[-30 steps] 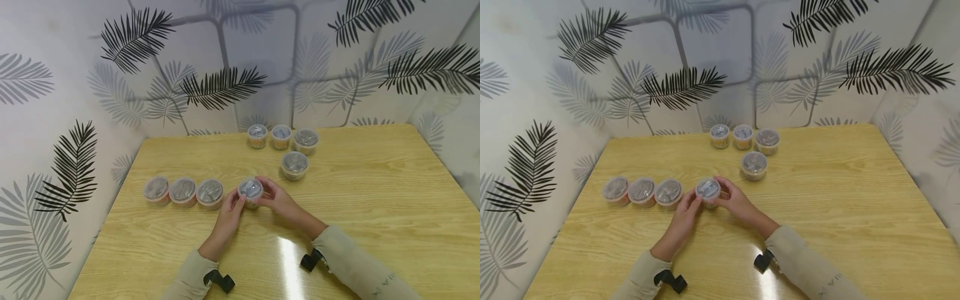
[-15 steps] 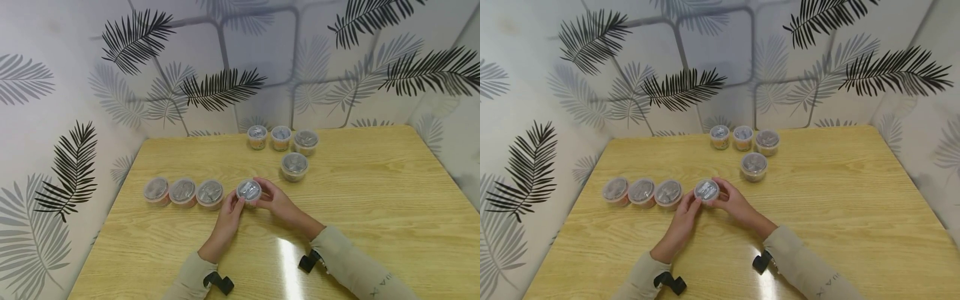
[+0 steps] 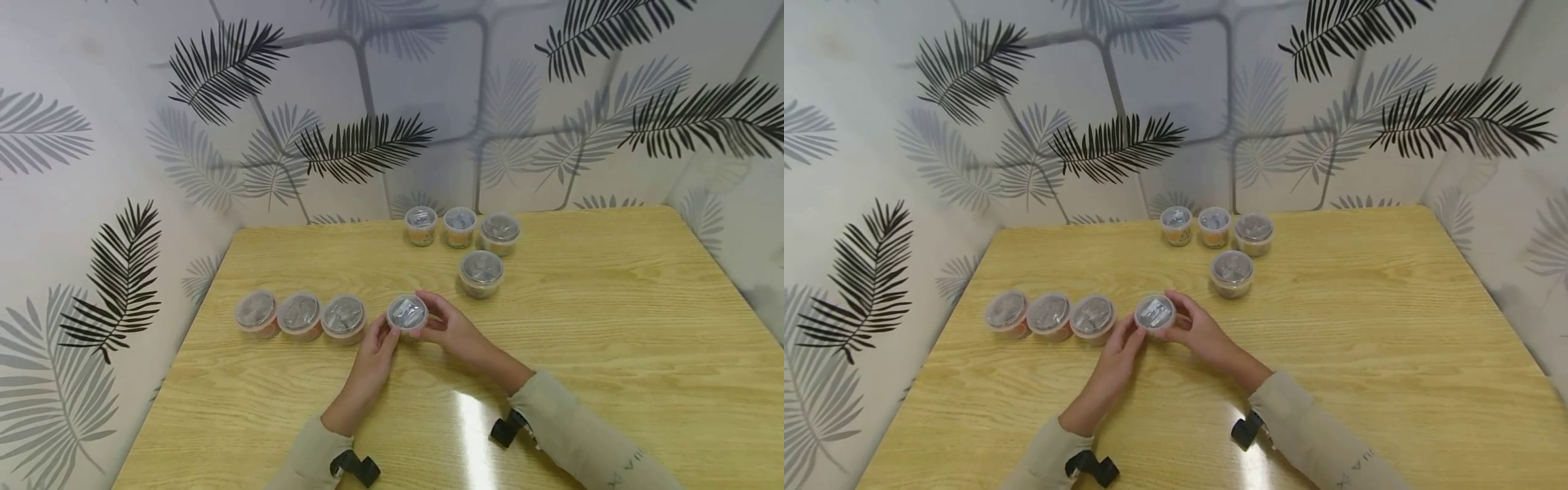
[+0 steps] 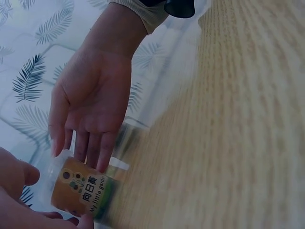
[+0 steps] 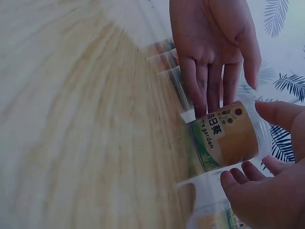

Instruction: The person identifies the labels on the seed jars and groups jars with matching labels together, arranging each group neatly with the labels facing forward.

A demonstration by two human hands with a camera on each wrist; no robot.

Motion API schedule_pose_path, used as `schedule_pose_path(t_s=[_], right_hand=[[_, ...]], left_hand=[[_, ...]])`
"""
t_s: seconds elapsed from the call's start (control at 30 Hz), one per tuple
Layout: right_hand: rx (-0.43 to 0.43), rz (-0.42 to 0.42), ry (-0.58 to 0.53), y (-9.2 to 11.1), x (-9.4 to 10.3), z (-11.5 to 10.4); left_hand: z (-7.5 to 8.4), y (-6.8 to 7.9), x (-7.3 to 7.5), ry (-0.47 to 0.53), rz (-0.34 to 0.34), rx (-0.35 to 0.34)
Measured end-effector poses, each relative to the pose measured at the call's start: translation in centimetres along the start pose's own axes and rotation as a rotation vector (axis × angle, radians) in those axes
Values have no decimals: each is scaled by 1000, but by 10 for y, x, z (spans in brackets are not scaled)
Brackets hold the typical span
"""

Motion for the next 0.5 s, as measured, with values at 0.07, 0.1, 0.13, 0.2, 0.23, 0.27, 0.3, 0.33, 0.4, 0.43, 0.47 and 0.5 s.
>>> schedule_pose_path(t_s=[0.07, 0.1, 0.13, 0.2, 0.23, 0.27, 0.3, 0.33, 0.4, 0.43, 0.47, 0.5], right_hand=[[3, 7, 29, 2, 2, -2], [13, 10, 52, 4, 3, -4], [25, 14, 77, 5, 4, -6], [57, 27, 140, 8, 8, -12], [74, 35, 164, 9, 9, -15], [86, 45, 186, 10, 11, -18], [94, 53, 198, 10, 13, -20], [92, 63, 210, 11, 16, -22], [77, 85, 222, 12, 20, -27], [62, 100, 222, 13, 23, -29], [41, 113, 224, 13, 25, -31], [26, 127, 228, 14, 28, -34]], left_hand=[[5, 5, 0, -31, -40, 17], [5, 7, 1, -68, -53, 29], [4, 9, 2, -106, -59, 38], [-1, 12, 5, -165, -78, 58], [-4, 14, 6, -205, -82, 65], [-5, 16, 8, -248, -86, 73], [-4, 19, 8, -285, -92, 75], [-1, 21, 9, -321, -107, 69], [5, 27, 9, -392, -155, 49], [9, 30, 9, -424, -181, 42], [13, 32, 8, -448, -206, 34], [19, 33, 7, -470, -232, 16]])
Point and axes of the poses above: each hand's wrist, its own y-axis away from the middle knuckle, its own x-axis out of the back of the hand, z = x × y, the point moved 3 cm from there along -y, towards the middle knuckle, and after that the axes turned 3 degrees about -x, right-handed, at the moved point
